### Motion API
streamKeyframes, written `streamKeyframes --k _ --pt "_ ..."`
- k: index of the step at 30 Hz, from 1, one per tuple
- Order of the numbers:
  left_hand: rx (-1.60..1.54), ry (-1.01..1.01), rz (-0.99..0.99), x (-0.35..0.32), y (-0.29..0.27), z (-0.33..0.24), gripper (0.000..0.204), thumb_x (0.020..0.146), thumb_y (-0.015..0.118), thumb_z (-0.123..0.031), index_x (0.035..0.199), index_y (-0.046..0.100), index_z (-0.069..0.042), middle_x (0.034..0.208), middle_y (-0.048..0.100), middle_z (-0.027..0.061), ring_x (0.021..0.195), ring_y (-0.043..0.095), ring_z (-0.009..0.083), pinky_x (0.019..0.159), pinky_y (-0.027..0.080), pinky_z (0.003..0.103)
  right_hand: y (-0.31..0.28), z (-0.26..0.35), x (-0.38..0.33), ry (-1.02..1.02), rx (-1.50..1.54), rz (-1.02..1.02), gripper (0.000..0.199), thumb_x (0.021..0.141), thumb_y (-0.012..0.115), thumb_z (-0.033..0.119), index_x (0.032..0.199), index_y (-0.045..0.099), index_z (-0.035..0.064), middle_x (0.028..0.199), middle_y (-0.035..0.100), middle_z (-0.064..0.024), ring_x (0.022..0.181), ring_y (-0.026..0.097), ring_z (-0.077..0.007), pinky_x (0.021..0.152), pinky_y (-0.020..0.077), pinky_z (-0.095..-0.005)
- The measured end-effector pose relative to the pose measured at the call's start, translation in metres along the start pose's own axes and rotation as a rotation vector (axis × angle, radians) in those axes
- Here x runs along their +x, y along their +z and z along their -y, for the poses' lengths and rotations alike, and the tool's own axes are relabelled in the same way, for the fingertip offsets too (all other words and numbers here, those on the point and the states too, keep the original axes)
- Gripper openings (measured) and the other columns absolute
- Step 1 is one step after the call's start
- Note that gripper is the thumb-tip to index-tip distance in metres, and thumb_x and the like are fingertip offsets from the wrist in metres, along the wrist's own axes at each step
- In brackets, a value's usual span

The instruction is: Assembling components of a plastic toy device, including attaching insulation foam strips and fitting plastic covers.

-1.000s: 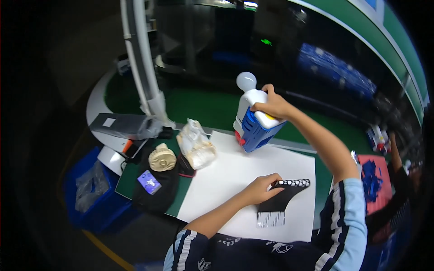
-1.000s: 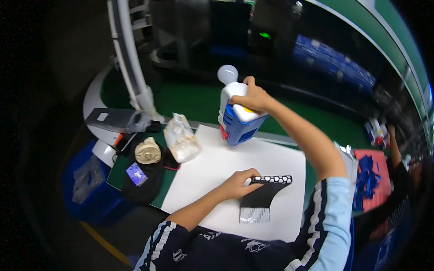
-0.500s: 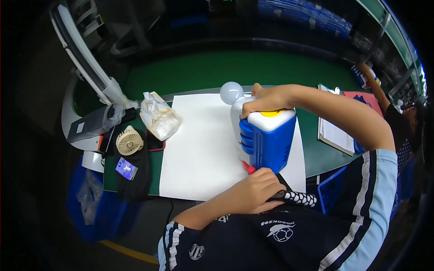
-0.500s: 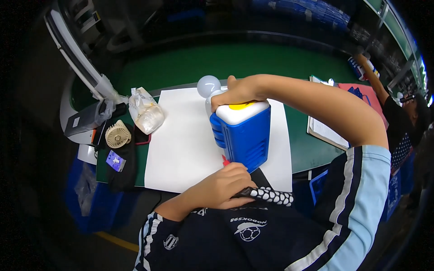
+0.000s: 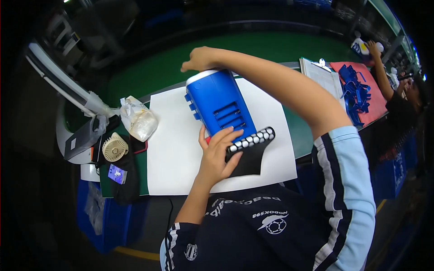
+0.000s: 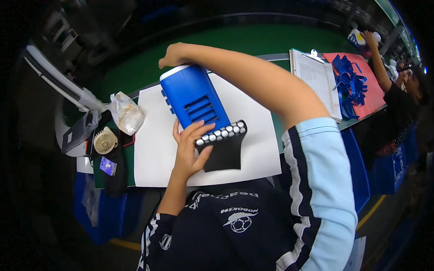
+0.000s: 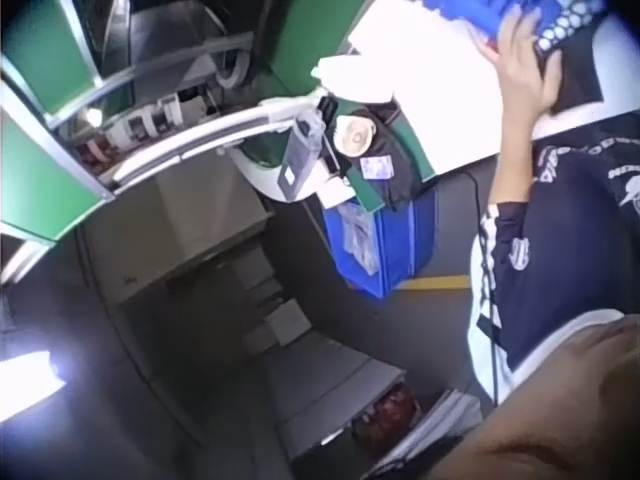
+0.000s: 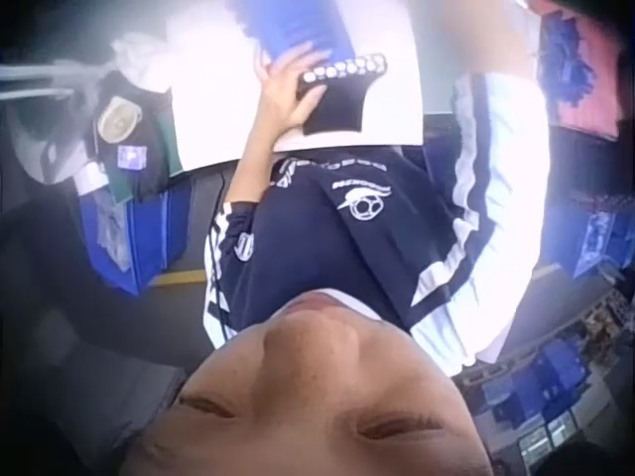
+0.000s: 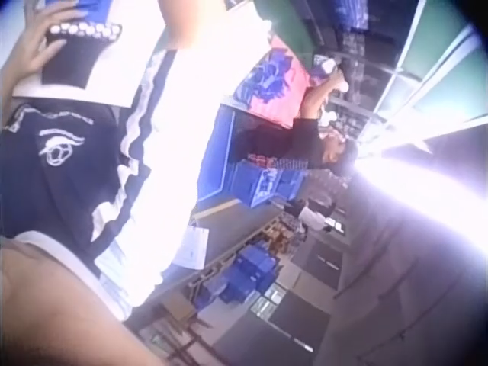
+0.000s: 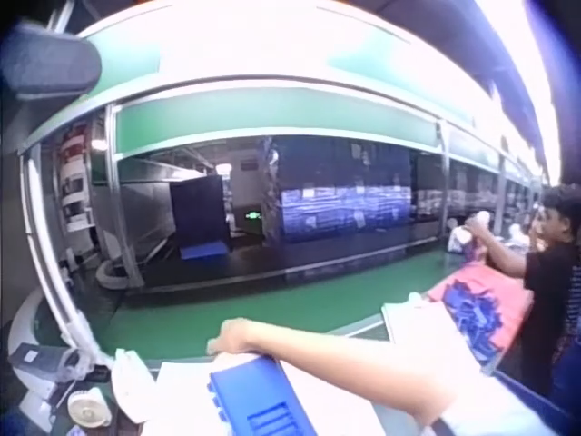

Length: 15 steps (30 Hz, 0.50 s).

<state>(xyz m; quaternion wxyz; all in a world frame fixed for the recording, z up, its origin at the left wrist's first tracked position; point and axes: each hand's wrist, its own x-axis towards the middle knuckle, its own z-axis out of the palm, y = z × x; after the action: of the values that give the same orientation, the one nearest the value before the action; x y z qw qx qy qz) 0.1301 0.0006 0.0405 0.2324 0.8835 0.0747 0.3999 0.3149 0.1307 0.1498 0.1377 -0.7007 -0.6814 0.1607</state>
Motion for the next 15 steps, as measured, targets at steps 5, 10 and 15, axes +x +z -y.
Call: streamKeyframes --k 5,10,15 --pt "0.011 -0.069 -0.069 0.006 -0.002 0.015 0.032 0.077 0.059 -0.012 0.105 0.048 -0.004 0.112 0.058 0.0029 0.111 0.046 0.02 0.103 0.012 0.051 0.012 -0.005 0.016 -0.038 -0.005 -0.092 0.054 0.079 0.05 0.048 0.09 0.066 -0.0022 0.081 0.063 -0.0201 0.077 0.062 -0.0299 0.07 0.0493 -0.0369" --pt "0.024 -0.072 -0.11 0.013 0.007 0.01 0.026 0.08 0.057 -0.015 0.102 0.048 -0.005 0.109 0.059 0.0026 0.11 0.046 0.0196 0.102 0.014 0.05 0.007 -0.017 -0.003 -0.004 0.011 -0.11 0.053 0.079 0.052 0.048 0.092 0.065 -0.0017 0.081 0.063 -0.0201 0.076 0.063 -0.0289 0.068 0.0501 -0.0338" --pt "0.016 -0.193 -0.183 -0.005 0.001 0.011 0.027 0.081 0.055 -0.018 0.103 0.048 -0.003 0.111 0.059 0.0036 0.115 0.042 0.021 0.102 0.015 0.048 0.011 -0.011 -0.11 -0.459 0.44 -0.605 0.03 0.071 0.067 0.027 0.084 0.058 0.0018 0.085 0.059 -0.011 0.078 0.058 -0.0228 0.069 0.0461 -0.0293"
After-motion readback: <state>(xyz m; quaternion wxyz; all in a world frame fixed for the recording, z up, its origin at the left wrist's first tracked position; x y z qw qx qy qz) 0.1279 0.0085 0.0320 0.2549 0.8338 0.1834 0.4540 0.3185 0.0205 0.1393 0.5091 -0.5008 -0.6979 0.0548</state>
